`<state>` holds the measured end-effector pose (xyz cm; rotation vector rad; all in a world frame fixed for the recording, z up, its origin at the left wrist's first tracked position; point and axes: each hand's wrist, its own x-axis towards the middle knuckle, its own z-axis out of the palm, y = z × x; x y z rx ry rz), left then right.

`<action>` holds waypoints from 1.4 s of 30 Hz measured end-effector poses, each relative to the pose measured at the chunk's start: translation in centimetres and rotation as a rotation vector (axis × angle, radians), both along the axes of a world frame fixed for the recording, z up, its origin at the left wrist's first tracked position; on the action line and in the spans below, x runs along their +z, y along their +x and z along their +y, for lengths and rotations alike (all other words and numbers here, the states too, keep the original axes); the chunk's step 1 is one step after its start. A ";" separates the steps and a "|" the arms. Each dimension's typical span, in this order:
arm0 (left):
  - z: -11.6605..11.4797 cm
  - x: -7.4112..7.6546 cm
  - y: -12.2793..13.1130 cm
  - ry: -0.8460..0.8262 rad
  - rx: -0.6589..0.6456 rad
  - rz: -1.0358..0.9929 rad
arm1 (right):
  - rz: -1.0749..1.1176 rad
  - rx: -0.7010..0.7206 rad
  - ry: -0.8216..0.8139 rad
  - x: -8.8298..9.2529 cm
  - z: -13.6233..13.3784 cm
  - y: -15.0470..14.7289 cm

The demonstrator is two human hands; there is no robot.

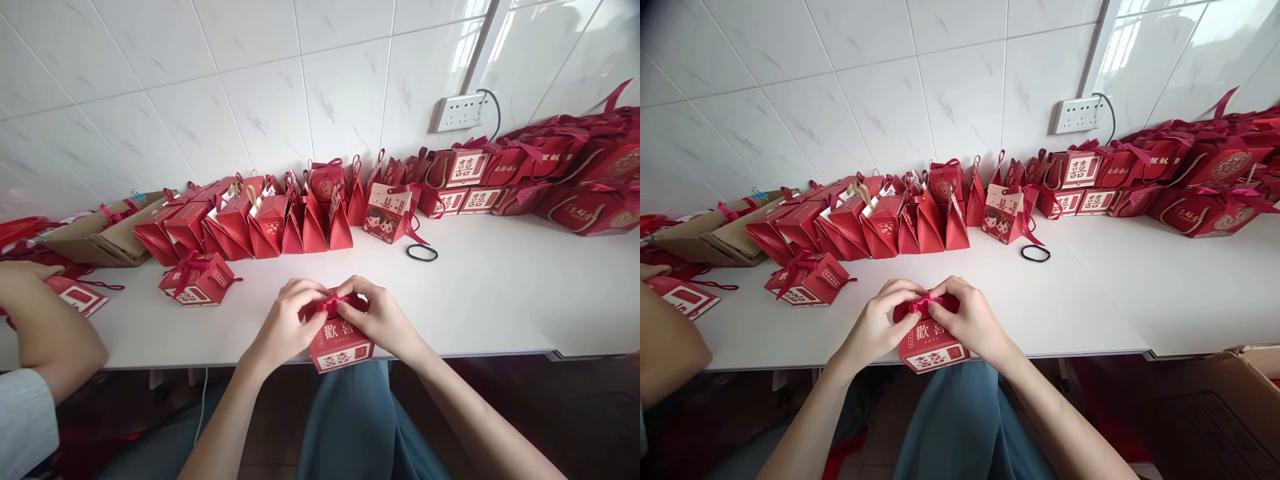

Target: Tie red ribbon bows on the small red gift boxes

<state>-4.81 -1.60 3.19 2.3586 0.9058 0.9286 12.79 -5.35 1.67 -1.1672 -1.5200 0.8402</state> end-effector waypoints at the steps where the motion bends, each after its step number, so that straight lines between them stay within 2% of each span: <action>1: -0.4 0.2 0.0 -0.010 -0.020 0.012 | -0.002 -0.005 0.006 0.0 0.0 0.0; 4: -1.3 0.4 0.2 -0.109 -0.048 0.020 | -0.009 -0.025 0.015 -0.1 0.0 -0.1; 9: -1.8 -0.6 1.0 -0.286 0.083 -0.134 | -0.002 -0.012 0.009 -0.1 -0.2 0.1; 14: -1.3 -1.7 1.5 -0.495 0.064 -0.284 | -0.016 0.056 0.003 0.0 0.0 0.3; 17: -1.0 -2.0 1.4 -0.554 0.050 -0.329 | -0.045 0.051 0.020 0.0 0.2 0.3; 21: -0.8 -2.1 1.3 -0.631 0.051 -0.409 | -0.035 -0.008 0.065 -0.1 -0.1 0.1; 25: -0.9 -2.2 1.3 -0.684 0.088 -0.480 | -0.187 -0.125 0.236 0.3 -1.5 0.4; 29: -0.9 -2.3 1.4 -0.669 0.100 -0.472 | -0.383 -0.144 0.284 0.6 -2.5 0.4; 35: -1.1 -2.1 1.3 -0.590 0.119 -0.415 | -0.354 -0.095 0.183 0.4 -2.0 0.2; 38: -1.7 -1.8 1.1 -0.413 0.215 -0.337 | -0.340 -0.067 0.144 0.8 -1.8 0.6; 42: -3.1 -1.4 1.0 -0.095 0.429 -0.224 | -0.397 -0.011 0.104 1.6 -1.8 1.5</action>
